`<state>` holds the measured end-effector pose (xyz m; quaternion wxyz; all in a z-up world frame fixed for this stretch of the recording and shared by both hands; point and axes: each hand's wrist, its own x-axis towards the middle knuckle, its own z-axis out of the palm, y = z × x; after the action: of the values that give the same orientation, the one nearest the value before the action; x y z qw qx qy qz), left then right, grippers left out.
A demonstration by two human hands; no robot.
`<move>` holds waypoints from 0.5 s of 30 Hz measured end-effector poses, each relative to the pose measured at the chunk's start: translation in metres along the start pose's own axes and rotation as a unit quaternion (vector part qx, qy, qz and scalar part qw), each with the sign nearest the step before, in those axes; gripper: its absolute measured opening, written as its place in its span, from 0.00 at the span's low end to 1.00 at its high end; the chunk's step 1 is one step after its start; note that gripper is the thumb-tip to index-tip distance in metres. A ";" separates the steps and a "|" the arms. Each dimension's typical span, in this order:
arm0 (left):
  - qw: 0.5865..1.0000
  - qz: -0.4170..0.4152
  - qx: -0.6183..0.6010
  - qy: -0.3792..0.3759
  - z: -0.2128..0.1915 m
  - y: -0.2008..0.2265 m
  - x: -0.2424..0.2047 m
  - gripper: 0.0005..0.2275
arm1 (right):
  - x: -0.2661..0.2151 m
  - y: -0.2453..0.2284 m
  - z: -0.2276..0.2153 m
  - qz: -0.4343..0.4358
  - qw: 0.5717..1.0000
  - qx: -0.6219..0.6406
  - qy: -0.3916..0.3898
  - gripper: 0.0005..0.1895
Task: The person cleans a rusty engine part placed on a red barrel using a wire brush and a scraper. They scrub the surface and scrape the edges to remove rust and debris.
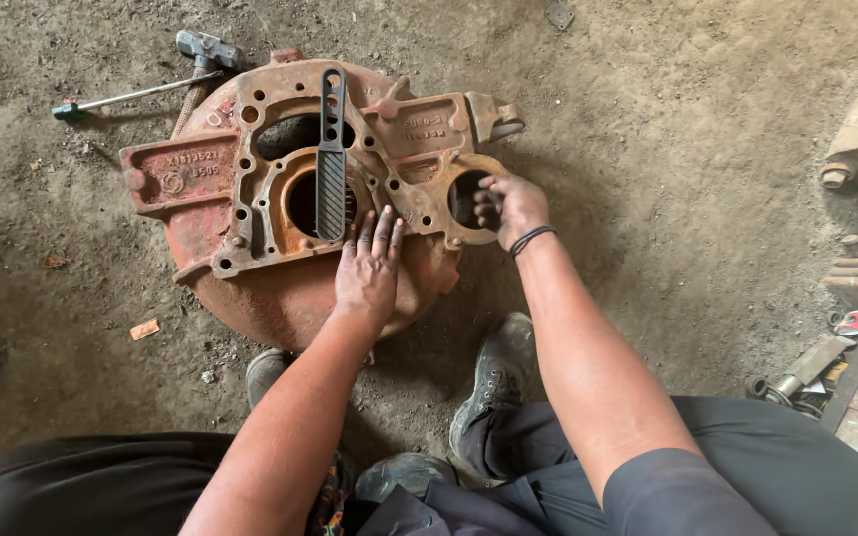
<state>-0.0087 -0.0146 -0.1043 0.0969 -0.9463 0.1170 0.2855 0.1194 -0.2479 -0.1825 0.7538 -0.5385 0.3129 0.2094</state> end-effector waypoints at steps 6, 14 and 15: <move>0.999 0.005 -0.013 -0.040 -0.010 -0.002 -0.005 0.45 | -0.003 -0.006 0.002 -0.080 0.988 -0.114 -0.062 0.09; 1.000 0.003 0.027 0.010 -0.001 -0.002 0.000 0.43 | -0.018 -0.002 0.010 -0.385 0.766 -0.506 0.097 0.11; 0.999 0.005 0.038 0.006 -0.005 -0.003 -0.001 0.43 | -0.016 -0.006 0.010 -0.328 0.807 -0.481 0.098 0.13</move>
<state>-0.0064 -0.0133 -0.0989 0.1308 -0.9430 0.1329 0.2756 0.1144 -0.2400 -0.1649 0.3870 -0.9205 0.0492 0.0193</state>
